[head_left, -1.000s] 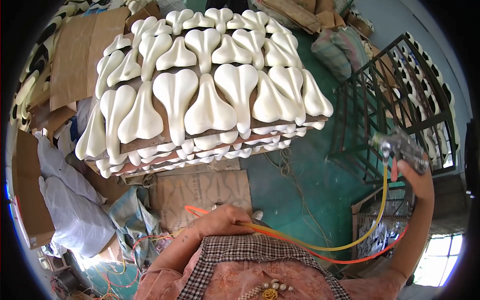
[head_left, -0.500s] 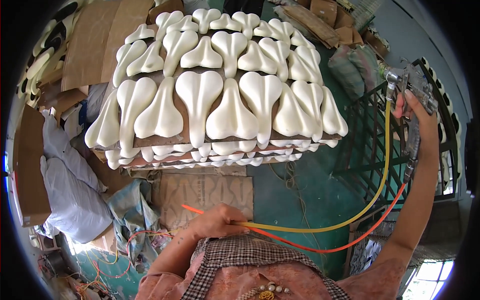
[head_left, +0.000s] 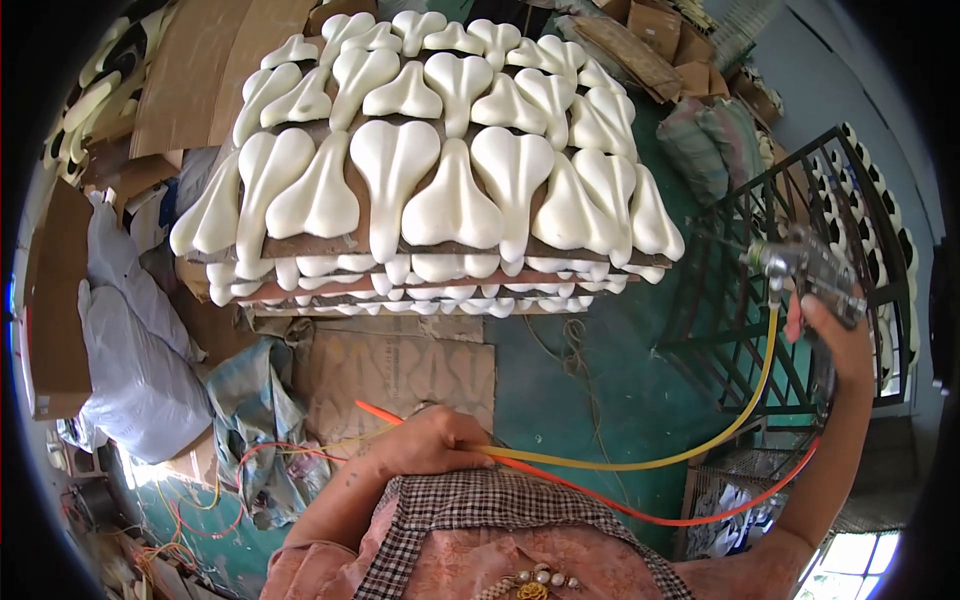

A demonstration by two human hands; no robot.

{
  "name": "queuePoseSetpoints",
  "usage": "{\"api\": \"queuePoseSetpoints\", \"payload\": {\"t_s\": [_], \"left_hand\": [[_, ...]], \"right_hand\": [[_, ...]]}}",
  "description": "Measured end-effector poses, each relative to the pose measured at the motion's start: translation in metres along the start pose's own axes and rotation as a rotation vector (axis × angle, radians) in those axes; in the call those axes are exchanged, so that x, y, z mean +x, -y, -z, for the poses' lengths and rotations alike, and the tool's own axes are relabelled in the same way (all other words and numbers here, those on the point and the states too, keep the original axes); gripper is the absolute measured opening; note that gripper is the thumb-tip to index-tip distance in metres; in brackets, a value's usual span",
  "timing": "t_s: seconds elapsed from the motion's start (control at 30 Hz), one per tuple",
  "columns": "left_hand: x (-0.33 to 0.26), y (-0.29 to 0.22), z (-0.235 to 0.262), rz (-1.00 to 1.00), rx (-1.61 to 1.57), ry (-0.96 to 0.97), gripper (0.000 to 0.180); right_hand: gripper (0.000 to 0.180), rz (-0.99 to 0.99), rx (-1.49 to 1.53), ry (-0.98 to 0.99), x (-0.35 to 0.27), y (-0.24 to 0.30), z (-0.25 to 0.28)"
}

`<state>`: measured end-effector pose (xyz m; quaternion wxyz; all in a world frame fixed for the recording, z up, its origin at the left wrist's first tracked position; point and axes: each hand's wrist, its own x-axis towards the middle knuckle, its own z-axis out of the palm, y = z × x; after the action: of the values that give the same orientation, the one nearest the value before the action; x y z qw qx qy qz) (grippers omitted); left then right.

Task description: Apply spray coating or adhesive to layers of bicycle seats in a factory setting.

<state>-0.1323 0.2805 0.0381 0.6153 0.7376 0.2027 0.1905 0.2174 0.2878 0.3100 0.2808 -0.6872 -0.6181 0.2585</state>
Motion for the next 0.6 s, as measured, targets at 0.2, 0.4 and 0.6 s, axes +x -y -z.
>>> {"api": "queuePoseSetpoints", "payload": {"t_s": [0.2, 0.4, 0.6], "left_hand": [[-0.008, -0.016, -0.045, -0.068, 0.049, 0.050, 0.017], [-0.029, -0.025, -0.092, -0.047, 0.097, 0.045, 0.018], [-0.035, -0.033, -0.115, -0.035, 0.116, 0.063, 0.020]], "right_hand": [[0.025, -0.001, 0.149, -0.247, -0.041, -0.019, 0.010], [0.025, 0.031, 0.040, -0.034, -0.098, -0.039, 0.026], [0.021, 0.067, 0.146, -0.103, -0.133, -0.043, 0.018]]}}
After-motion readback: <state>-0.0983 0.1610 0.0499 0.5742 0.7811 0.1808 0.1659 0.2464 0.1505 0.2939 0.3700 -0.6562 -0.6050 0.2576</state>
